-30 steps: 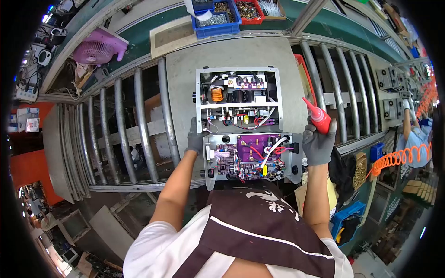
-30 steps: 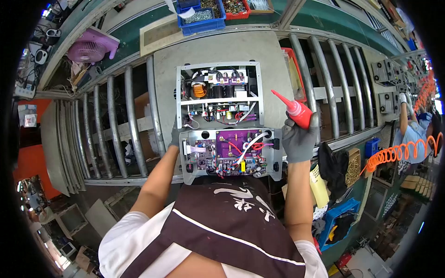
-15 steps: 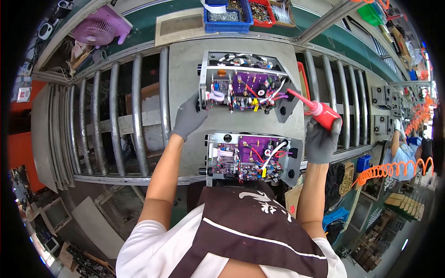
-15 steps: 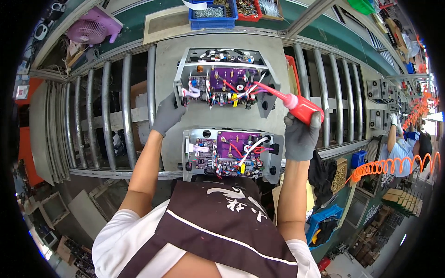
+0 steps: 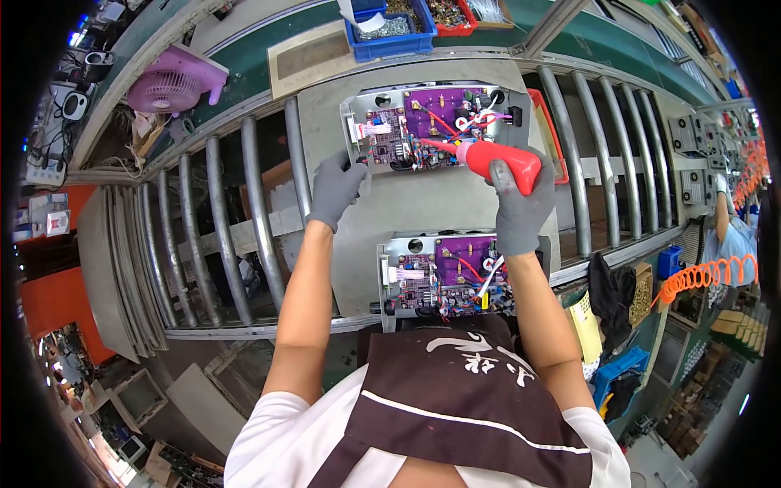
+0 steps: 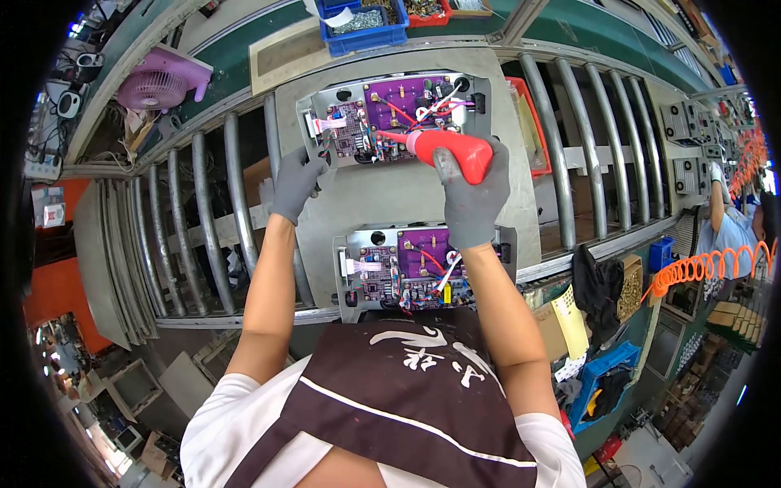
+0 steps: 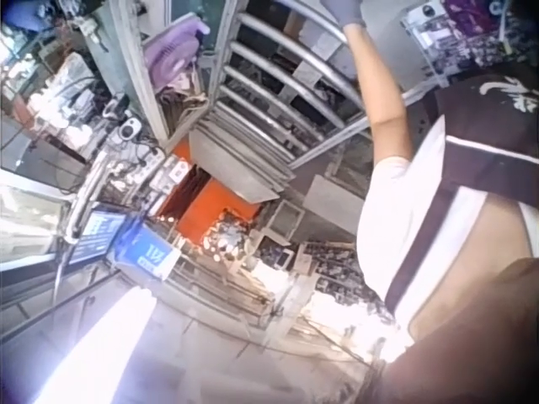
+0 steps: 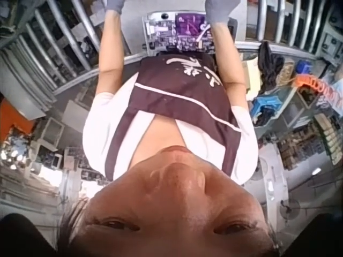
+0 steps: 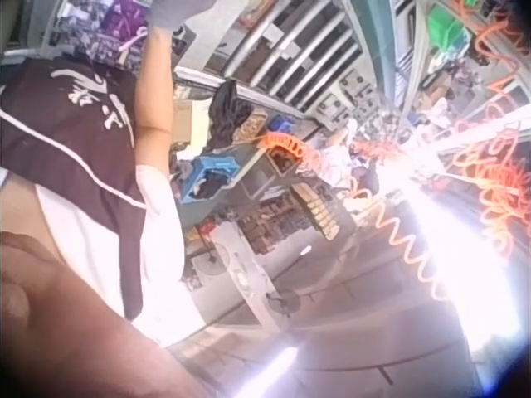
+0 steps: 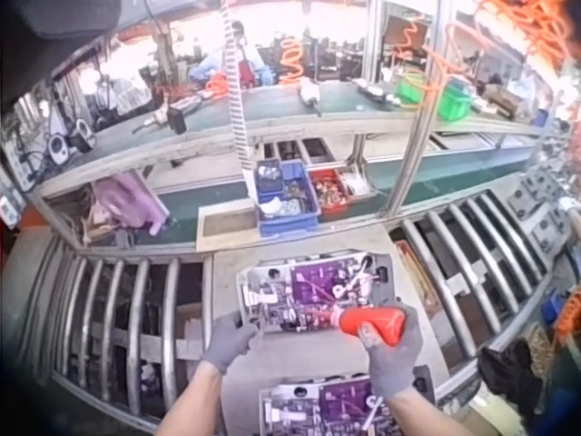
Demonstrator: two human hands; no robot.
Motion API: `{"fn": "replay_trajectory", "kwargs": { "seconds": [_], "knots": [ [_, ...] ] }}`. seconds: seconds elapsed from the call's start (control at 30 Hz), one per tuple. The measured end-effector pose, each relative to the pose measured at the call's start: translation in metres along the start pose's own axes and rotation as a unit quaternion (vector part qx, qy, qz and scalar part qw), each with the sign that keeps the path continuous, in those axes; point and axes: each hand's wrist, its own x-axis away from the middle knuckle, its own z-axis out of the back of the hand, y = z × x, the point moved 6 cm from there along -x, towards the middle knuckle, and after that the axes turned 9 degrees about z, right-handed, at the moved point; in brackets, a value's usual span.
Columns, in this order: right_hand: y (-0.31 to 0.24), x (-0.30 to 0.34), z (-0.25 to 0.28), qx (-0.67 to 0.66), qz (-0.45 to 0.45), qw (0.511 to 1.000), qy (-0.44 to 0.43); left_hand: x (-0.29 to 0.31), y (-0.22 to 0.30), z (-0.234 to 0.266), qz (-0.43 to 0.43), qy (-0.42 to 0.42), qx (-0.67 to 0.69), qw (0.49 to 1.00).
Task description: The person assembles internal components of an electronic device by applying thermal paste from a squeezable applicator to a circuit board, then connecting internal cables to the circuit board and chassis, and finally applying a protective film.
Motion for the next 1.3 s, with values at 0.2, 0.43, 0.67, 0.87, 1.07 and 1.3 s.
{"fn": "replay_trajectory", "kwargs": {
  "seconds": [0.2, 0.43, 0.67, 0.87, 1.07, 1.3],
  "knots": [
    [0.022, -0.019, -0.019, -0.012, -0.025, 0.998, -0.059, 0.005, 0.001, -0.001, 0.004, 0.004, -0.005, 1.000],
    [0.025, -0.023, -0.030, -0.042, -0.032, 0.995, -0.083, 0.004, 0.001, -0.002, 0.004, -0.003, 0.013, 1.000],
    [0.017, -0.029, -0.029, -0.039, -0.054, 0.992, -0.103, 0.003, 0.001, -0.001, 0.002, 0.005, 0.005, 1.000],
    [0.027, -0.035, -0.034, -0.047, -0.094, 0.988, -0.111, -0.002, 0.002, 0.002, -0.004, 0.003, -0.016, 1.000],
    [0.018, -0.046, -0.041, -0.030, -0.068, 0.986, -0.150, -0.007, 0.001, 0.007, -0.032, 0.056, -0.036, 0.997],
    [-0.038, -0.058, -0.055, 0.073, 0.112, 0.975, -0.176, -0.010, 0.002, 0.009, -0.041, 0.025, -0.025, 0.999]
  ]
}}
